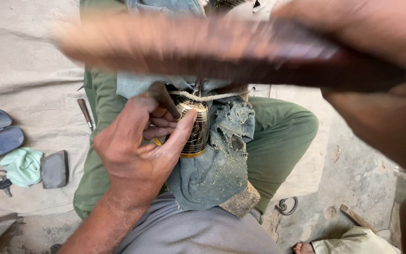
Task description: The person sits on the ground with a brass bell clamped by rope to a stone anvil on their lap. They hold a punch against the bell's surface and strike it with a wooden mallet, rotating the bell and repositioning the punch to emboss decorative patterns, occasionally untying and re-securing the rope to turn the bell over.
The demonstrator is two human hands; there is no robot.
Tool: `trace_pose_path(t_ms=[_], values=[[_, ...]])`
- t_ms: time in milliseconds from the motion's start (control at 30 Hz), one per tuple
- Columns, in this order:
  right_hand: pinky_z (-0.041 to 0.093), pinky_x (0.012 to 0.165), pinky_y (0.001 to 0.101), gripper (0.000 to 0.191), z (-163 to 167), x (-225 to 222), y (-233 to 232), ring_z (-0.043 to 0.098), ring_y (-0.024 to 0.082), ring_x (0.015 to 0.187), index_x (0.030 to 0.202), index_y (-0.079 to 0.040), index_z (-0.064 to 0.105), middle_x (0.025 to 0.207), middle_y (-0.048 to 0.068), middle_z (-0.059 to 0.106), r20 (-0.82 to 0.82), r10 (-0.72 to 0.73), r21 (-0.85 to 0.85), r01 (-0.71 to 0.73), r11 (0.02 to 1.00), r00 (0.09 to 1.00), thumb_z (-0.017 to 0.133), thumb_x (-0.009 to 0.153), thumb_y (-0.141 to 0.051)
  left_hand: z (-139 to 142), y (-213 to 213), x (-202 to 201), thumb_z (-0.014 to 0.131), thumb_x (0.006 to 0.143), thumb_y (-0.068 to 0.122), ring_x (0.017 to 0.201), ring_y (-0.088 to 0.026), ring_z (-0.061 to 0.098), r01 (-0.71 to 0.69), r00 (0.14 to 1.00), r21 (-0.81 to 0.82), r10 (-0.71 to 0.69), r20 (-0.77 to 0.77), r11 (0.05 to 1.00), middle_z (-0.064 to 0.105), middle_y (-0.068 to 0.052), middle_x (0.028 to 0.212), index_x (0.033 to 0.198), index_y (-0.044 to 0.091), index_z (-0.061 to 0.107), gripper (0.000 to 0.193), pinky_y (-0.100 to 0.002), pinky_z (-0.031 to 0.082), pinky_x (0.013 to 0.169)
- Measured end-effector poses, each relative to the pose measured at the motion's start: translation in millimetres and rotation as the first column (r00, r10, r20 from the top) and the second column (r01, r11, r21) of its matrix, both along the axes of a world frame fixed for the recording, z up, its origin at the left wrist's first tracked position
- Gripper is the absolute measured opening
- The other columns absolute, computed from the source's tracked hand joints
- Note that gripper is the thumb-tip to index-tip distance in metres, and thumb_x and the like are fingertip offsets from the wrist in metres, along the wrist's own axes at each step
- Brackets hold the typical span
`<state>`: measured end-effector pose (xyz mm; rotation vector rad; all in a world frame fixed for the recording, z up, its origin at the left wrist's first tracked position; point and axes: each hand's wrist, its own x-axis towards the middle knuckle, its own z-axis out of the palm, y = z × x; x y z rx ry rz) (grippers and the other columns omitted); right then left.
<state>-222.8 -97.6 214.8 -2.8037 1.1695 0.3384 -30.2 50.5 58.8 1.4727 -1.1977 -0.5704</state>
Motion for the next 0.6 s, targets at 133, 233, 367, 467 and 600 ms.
trace_pose_path(t_ms=[133,233,367,467,600], values=[[0.055,0.062,0.0333,0.03,-2,-14,-9,0.069,0.022,0.069,0.125,0.002,0.07,0.088,0.018,0.072,-0.042,-0.087,0.037,0.089,0.995,0.995,0.069,0.097,-0.008,1,-3,5,0.087,0.095,0.011,0.083,-0.008,0.074,0.041,0.999,0.042,-0.04,-0.029,0.998,0.072,-0.004,0.092,0.111,0.0,0.064,0.03,-0.021,0.065,0.072],[0.055,0.061,0.0331,0.028,-2,-11,-12,0.069,0.022,0.067,0.123,0.002,0.07,0.087,0.017,0.072,-0.098,-0.178,0.042,0.183,0.982,0.979,0.067,0.098,-0.01,4,-6,6,0.087,0.091,0.012,0.079,-0.008,0.073,0.053,0.998,0.085,-0.051,-0.026,0.995,0.071,-0.004,0.088,0.109,0.0,0.064,0.031,-0.021,0.063,0.067],[0.055,0.061,0.0328,0.026,4,-10,-5,0.069,0.022,0.066,0.12,0.002,0.071,0.086,0.017,0.073,-0.078,-0.136,0.055,0.141,0.988,0.988,0.065,0.101,-0.014,13,-10,7,0.086,0.093,0.01,0.083,-0.008,0.073,0.104,0.995,0.053,-0.105,0.0,0.993,0.072,-0.006,0.092,0.113,0.0,0.064,0.031,-0.022,0.064,0.072],[0.057,0.058,0.034,0.032,10,-27,1,0.069,0.022,0.062,0.118,0.002,0.072,0.083,0.015,0.073,0.071,-0.188,0.081,0.182,0.98,0.98,0.073,0.091,-0.015,17,-16,13,0.084,0.094,0.01,0.087,-0.01,0.074,0.159,0.987,-0.011,-0.159,0.008,0.987,0.073,-0.008,0.096,0.116,0.001,0.066,0.031,-0.023,0.064,0.074],[0.065,0.066,0.0369,0.033,-24,-62,13,0.072,0.025,0.068,0.106,0.002,0.071,0.081,0.014,0.074,-0.039,-0.584,0.237,0.576,0.783,0.811,0.081,0.086,-0.022,23,-22,27,0.085,0.094,0.015,0.093,-0.013,0.077,0.298,0.952,-0.057,-0.293,0.083,0.953,0.075,-0.008,0.106,0.124,0.005,0.067,0.036,-0.025,0.065,0.08]])
